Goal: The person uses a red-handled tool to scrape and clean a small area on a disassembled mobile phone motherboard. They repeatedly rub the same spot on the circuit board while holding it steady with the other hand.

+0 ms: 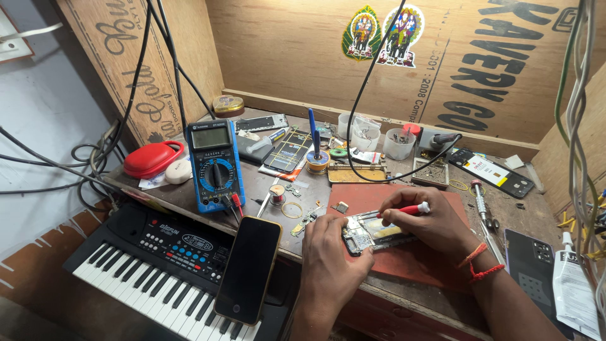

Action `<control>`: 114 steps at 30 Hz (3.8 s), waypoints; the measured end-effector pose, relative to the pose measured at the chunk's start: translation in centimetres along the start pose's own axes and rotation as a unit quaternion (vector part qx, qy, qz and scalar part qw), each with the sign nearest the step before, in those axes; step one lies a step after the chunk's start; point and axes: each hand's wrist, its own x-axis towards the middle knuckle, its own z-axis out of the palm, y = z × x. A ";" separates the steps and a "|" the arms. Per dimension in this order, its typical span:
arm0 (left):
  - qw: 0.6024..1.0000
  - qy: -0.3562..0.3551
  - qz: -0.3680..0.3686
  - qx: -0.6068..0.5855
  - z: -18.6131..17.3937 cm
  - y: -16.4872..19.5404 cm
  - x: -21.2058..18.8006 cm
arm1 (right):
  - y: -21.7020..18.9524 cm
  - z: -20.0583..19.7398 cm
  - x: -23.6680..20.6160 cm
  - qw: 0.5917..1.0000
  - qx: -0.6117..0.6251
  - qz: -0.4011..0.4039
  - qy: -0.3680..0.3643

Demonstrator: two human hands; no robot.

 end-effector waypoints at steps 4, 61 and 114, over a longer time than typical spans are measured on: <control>1.000 -0.015 -0.009 -0.002 -0.2 0.1 0.0 | 0.2 -0.2 0.1 1.000 0.004 -0.016 0.001; 1.000 0.009 -0.001 0.004 -0.3 0.7 -0.1 | -0.9 0.7 -0.2 1.000 0.007 0.001 0.013; 1.000 0.016 0.013 0.005 0.0 0.1 0.0 | -2.3 0.9 -0.2 0.993 0.060 0.085 0.047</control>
